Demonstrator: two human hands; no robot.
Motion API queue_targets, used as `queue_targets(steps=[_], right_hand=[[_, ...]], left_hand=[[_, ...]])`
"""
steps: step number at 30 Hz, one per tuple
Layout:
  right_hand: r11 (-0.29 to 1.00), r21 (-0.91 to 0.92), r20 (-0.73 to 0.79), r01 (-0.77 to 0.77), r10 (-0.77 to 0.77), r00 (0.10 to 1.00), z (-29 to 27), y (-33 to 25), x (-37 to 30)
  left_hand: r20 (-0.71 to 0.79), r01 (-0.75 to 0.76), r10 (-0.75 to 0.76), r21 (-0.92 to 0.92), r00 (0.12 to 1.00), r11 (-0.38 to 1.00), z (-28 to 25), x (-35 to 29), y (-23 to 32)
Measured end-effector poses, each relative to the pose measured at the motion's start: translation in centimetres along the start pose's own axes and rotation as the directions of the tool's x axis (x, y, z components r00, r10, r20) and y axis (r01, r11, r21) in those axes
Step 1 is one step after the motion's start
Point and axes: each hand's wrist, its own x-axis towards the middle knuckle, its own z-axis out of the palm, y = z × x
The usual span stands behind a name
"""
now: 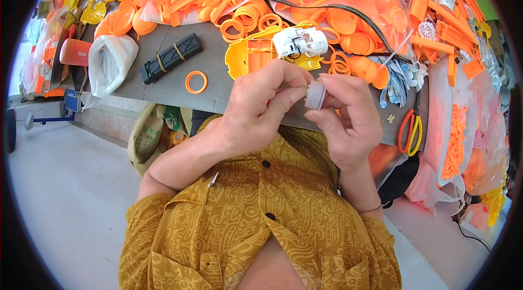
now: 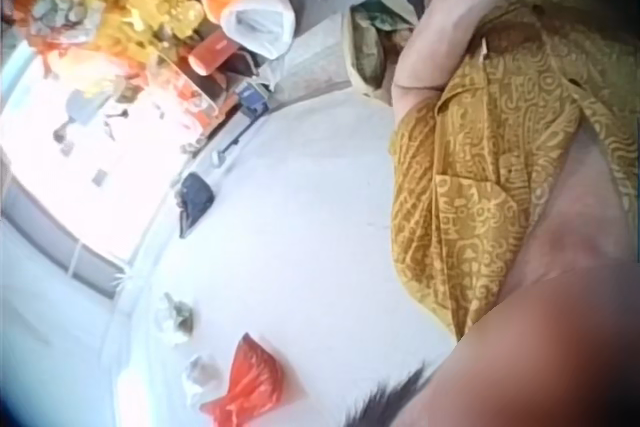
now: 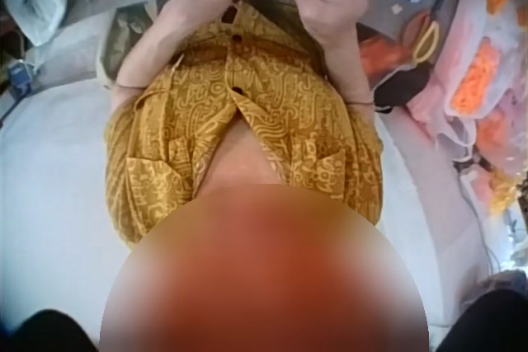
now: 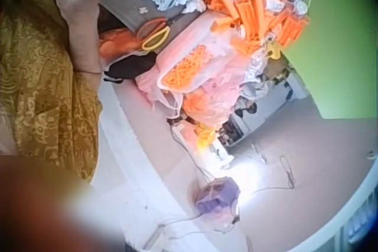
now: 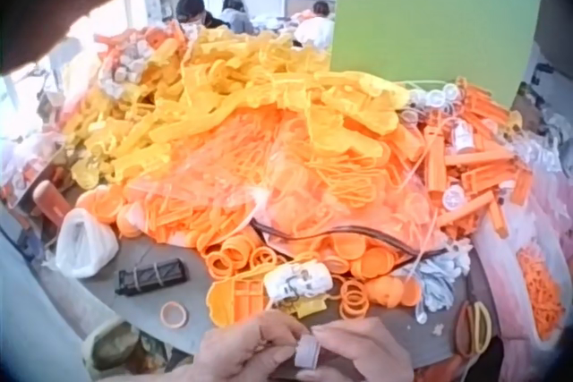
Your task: Assembling a yellow toy gun by connecting plastic housing components and internal mechanisms.
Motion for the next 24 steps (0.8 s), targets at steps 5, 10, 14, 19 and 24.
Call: queue_targets(steps=[5, 10, 14, 19, 24], right_hand=[[0.99, -0.119, -0.004, 0.072, -0.073, 0.997, -0.2, -0.4, 0.4], [0.994, -0.101, 0.017, 0.039, -0.038, 0.999, -0.3, -0.5, 0.4], [0.961, 0.211, -0.116, -0.176, 0.204, 0.972, 0.3, -0.6, -0.1], [0.99, 0.072, 0.086, -0.122, 0.116, 0.99, 0.1, -0.9, 0.3], [0.997, -0.078, 0.025, 0.025, -0.023, 0.999, 0.8, -0.7, 0.4]], left_hand=[[-0.049, -0.057, 0.057, 0.004, 0.997, 0.998, 0.3, 0.0, 0.2], [0.099, 0.05, -0.037, -0.133, 0.994, 0.99, -0.9, 0.3, -0.1], [0.063, 0.019, -0.004, -0.242, 0.998, 0.97, -0.8, 0.5, 0.4], [0.123, -0.207, 0.204, 0.015, 0.971, 0.978, -1.5, 0.3, -1.3], [0.143, -0.3, 0.278, 0.169, 0.95, 0.939, -1.5, 0.3, -0.7]])
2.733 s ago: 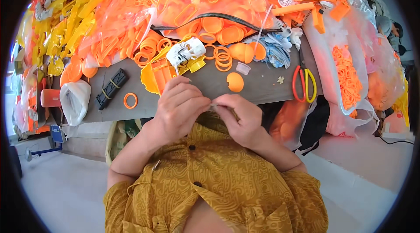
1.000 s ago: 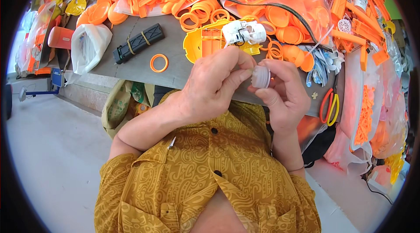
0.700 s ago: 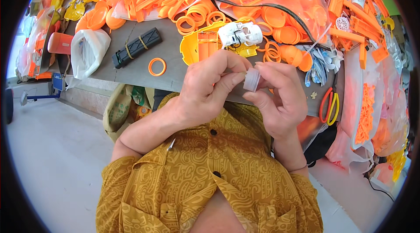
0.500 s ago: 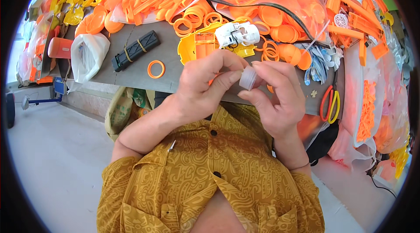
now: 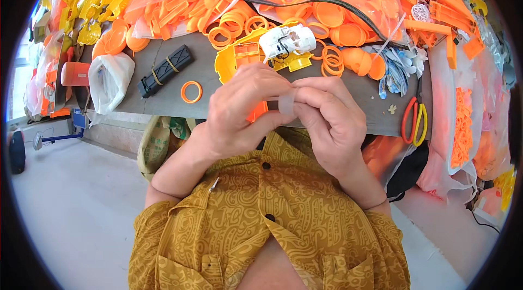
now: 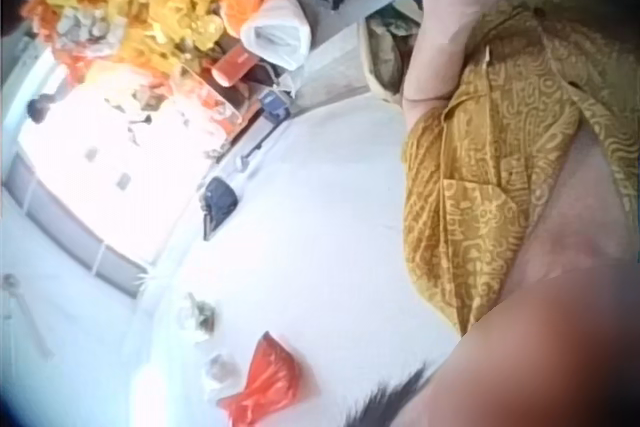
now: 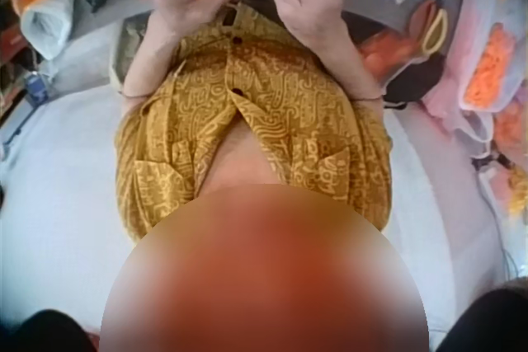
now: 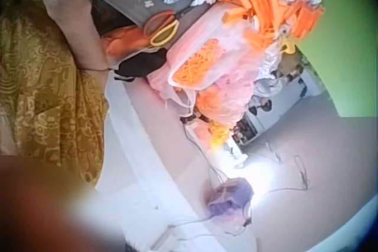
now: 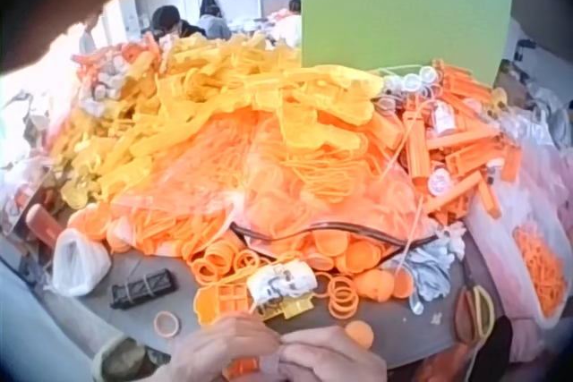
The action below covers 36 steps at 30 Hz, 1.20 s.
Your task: Assembling a yellow toy gun by connecting plastic housing components and internal mechanisms.
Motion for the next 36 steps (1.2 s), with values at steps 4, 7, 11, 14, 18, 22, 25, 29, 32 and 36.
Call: queue_targets(steps=[4, 7, 11, 14, 18, 22, 25, 29, 32, 36], right_hand=[[1.0, -0.017, -0.07, 0.01, -0.011, 0.998, 0.5, 0.2, -0.5], [0.993, -0.093, -0.068, 0.074, -0.08, 0.994, 0.7, 0.4, -0.6], [0.979, -0.2, -0.113, -0.025, 0.003, 0.994, -0.6, 0.5, -1.8], [0.984, 0.052, -0.204, -0.172, 0.179, 0.962, -2.0, 1.7, -2.5], [0.781, 0.554, -0.142, -0.288, 0.429, 0.892, -2.8, 1.9, -1.7], [0.622, 0.631, -0.004, -0.464, 0.601, 0.8, -2.3, 2.3, 0.1], [0.619, 0.55, 0.098, -0.561, 0.62, 0.779, -0.1, 2.3, 0.6], [0.744, 0.431, 0.02, -0.511, 0.559, 0.829, 0.6, 2.0, 0.4], [0.927, 0.132, -0.125, -0.351, 0.367, 0.922, 1.3, 3.0, -0.9], [0.949, 0.093, -0.151, -0.302, 0.314, 0.937, 1.3, 3.3, -1.3]], left_hand=[[0.02, -0.139, 0.138, 0.217, 0.99, 0.966, 0.5, 0.3, 0.3], [-0.046, -0.16, 0.18, 0.28, 0.983, 0.946, 0.9, 0.4, 0.2], [-0.001, -0.153, 0.169, 0.415, 0.986, 0.897, -0.1, 1.2, -0.8], [-0.004, -0.123, 0.139, 0.451, 0.99, 0.884, -0.7, 1.9, -2.0], [0.015, -0.047, 0.044, 0.382, 0.999, 0.923, -0.7, 2.2, -2.4], [-0.025, 0.044, -0.04, 0.201, 0.999, 0.978, -0.6, 2.1, -2.4], [0.042, -0.01, 0.0, 0.249, 0.999, 0.969, -0.8, 2.4, -2.3], [0.117, -0.035, 0.0, 0.299, 0.993, 0.954, -1.3, 2.9, -1.1], [0.121, -0.013, -0.015, 0.23, 0.993, 0.973, -1.2, 2.9, -1.1], [0.128, -0.098, 0.064, 0.284, 0.99, 0.954, -1.1, 3.1, -2.3]])
